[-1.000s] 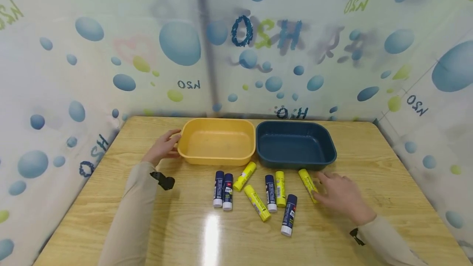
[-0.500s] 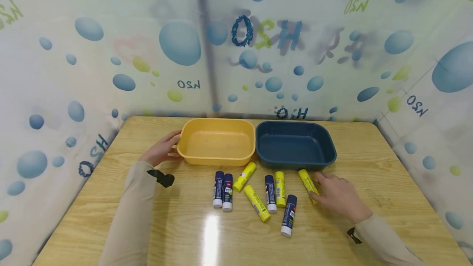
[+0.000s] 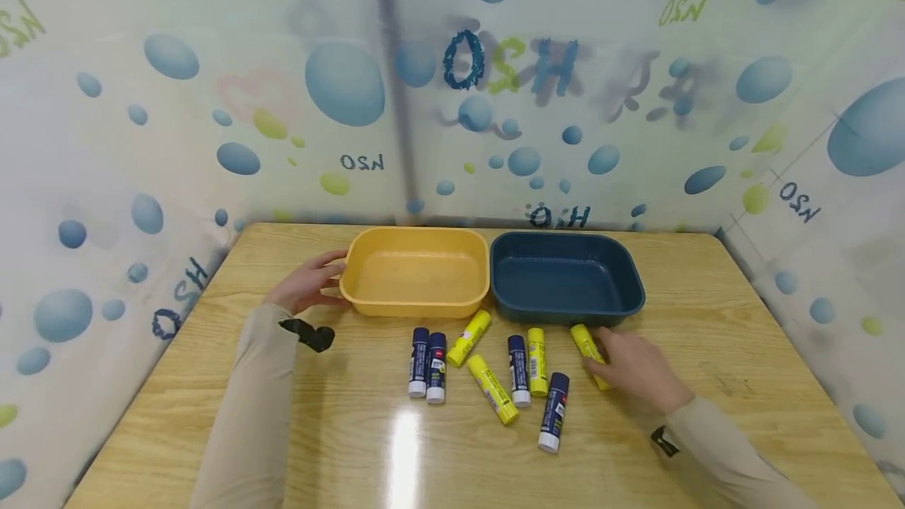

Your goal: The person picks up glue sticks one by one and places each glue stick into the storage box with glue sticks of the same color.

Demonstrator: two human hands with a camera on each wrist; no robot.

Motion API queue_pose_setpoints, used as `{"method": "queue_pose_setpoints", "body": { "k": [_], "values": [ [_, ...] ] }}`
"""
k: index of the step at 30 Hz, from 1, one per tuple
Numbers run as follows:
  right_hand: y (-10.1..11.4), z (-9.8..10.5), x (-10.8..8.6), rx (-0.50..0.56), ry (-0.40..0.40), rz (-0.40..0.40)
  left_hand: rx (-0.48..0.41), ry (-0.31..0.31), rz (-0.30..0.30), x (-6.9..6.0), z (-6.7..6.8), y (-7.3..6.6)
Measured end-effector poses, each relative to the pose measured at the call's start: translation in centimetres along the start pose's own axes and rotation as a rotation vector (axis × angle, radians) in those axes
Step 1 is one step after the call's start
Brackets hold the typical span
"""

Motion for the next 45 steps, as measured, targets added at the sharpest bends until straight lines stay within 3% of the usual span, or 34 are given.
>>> {"method": "queue_pose_setpoints", "body": {
  "k": [17, 25, 45],
  "values": [
    [1.1, 0.0, 0.0, 0.036, 0.011, 0.065, 0.002, -0.016, 0.027, 0.2, 0.4, -0.2],
    [1.9, 0.5, -0.1, 0.082, 0.014, 0.074, -0.028, -0.015, 0.033, 0.7, 0.8, 0.4],
    [3.3, 1.5, -0.8, 0.188, 0.002, 0.105, -0.030, 0.012, -0.005, 0.8, 1.1, 1.3]
  ]
}}
Point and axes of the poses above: each hand's wrist, its own x-axis towards the middle knuckle, its own z-axis out of the back of the hand, y = z × x, the point moved 9 cm from there along x, towards the middle knuckle, and after that the axes turned 10 degrees about y, right-handed, at the moved point
